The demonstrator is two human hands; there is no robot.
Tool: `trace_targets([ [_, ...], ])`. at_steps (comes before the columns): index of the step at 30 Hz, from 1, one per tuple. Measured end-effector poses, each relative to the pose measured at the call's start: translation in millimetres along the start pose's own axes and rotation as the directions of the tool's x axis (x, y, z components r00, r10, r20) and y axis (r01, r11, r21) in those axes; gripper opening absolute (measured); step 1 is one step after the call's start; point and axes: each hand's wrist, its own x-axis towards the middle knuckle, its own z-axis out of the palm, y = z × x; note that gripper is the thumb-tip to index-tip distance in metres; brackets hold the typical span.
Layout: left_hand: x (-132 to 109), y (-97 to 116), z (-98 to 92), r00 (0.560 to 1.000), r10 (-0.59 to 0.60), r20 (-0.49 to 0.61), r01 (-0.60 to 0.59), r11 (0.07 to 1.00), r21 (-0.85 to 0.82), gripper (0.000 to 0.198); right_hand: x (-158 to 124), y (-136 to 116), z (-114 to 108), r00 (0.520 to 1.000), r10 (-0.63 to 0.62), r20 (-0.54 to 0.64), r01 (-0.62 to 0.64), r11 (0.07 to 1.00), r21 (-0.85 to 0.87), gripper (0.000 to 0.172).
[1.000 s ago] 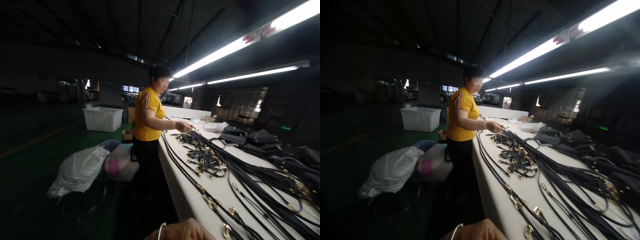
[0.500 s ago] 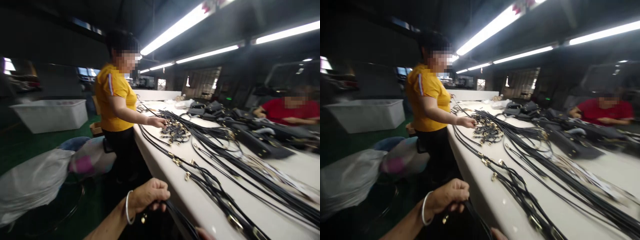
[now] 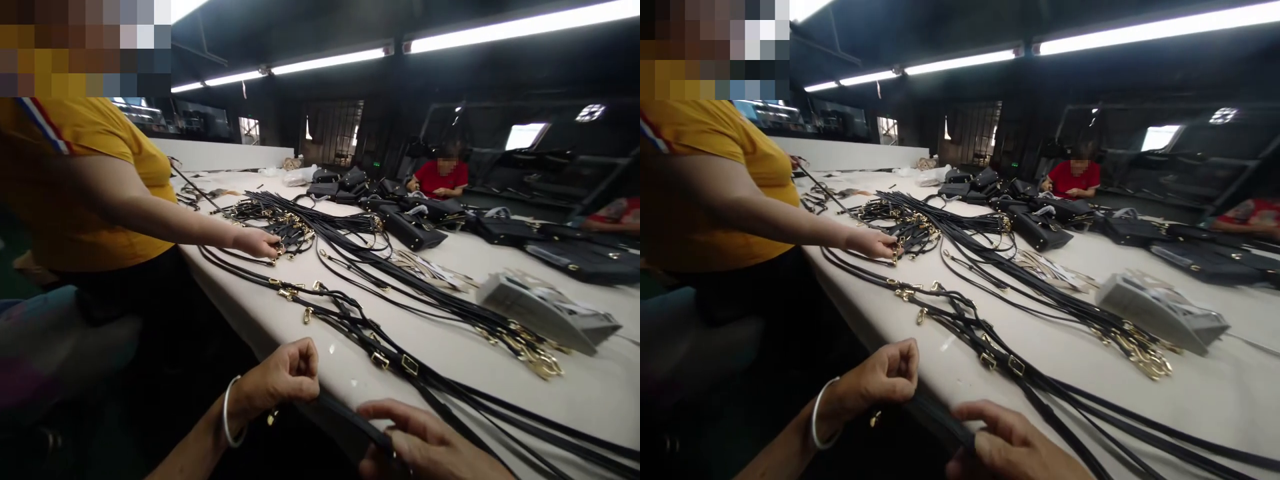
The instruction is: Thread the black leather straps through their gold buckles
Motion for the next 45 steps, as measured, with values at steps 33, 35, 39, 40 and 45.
trace_targets([
  [33, 11, -9, 64.1, 0.997, 0.068, 0.036, -0.077, 0.891, 0.447, 0.024, -6, 27, -25, 0.949, -0.023, -0.313, -0.125, 0.887, -0.445, 0.054],
  [35, 13, -14, 69.5, 0.993, 0.089, 0.073, -0.113, 0.874, 0.473, 0.025, 0, 26, -17, 0.951, -0.044, -0.306, -0.105, 0.885, -0.453, 0.054],
  [39, 16, -22, 76.5, 0.996, 0.074, 0.04, -0.084, 0.898, 0.431, 0.024, 8, 24, -9, 0.943, -0.119, -0.31, -0.021, 0.91, -0.414, 0.059],
  [40, 16, -22, 76.4, 0.997, 0.068, 0.024, -0.072, 0.909, 0.41, 0.023, 7, 24, -9, 0.949, -0.122, -0.291, -0.003, 0.92, -0.393, 0.059],
  [45, 13, -20, 70.0, 1.0, 0.027, -0.013, -0.02, 0.918, 0.396, 0.019, -6, 31, -19, 0.977, -0.068, -0.201, -0.012, 0.928, -0.373, 0.056],
])
